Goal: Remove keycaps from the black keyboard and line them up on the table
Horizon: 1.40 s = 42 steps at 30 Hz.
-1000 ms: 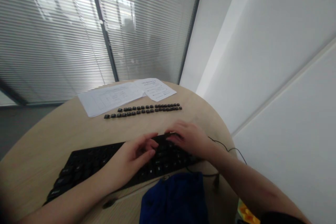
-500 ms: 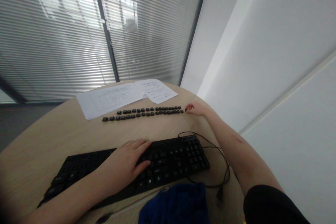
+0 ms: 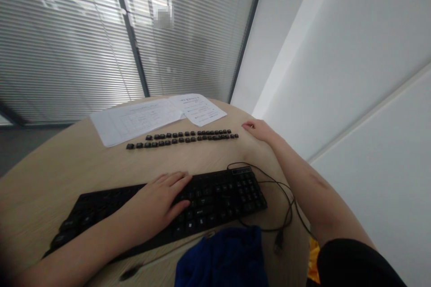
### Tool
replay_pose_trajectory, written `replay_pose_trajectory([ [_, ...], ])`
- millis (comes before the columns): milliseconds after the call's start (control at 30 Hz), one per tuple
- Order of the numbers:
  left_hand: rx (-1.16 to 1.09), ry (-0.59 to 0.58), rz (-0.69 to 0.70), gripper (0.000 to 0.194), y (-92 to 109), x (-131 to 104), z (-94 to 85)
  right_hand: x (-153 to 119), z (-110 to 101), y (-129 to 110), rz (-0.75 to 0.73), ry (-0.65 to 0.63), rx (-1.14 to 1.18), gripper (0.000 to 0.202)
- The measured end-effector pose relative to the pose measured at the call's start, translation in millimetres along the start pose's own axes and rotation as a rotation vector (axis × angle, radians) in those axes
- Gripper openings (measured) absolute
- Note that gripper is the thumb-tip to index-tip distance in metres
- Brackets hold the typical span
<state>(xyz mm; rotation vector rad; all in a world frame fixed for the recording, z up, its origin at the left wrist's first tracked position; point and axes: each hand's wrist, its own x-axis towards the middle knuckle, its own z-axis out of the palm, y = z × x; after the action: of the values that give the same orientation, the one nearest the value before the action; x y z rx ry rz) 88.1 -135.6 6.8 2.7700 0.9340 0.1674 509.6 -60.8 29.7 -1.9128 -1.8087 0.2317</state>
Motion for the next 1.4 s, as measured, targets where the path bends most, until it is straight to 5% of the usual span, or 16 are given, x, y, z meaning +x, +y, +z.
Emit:
replay_pose_trajectory([
  [133,0.023,-0.016,0.017,0.057,0.6,0.4,-1.4,-52.4,-20.3,-23.2,0.055,0.155,0.159,0.065],
  [200,0.035,-0.018,0.02,0.059,0.9,0.1,-1.4,-87.9,-22.9,-43.9,0.068,0.227,0.38,0.065],
  [400,0.043,0.002,0.045,0.066,-0.5,-0.9,4.0,-161.1,-4.0,-101.8,0.155,0.078,0.298,0.062],
  [600,0.047,0.005,0.027,0.068,-1.0,-1.7,6.6,-160.2,12.8,-100.7,0.159,0.079,0.166,0.055],
  [1400,0.036,0.044,0.05,0.066,-1.6,-1.9,11.5,-150.8,25.0,-93.4,0.105,0.1,0.017,0.048],
])
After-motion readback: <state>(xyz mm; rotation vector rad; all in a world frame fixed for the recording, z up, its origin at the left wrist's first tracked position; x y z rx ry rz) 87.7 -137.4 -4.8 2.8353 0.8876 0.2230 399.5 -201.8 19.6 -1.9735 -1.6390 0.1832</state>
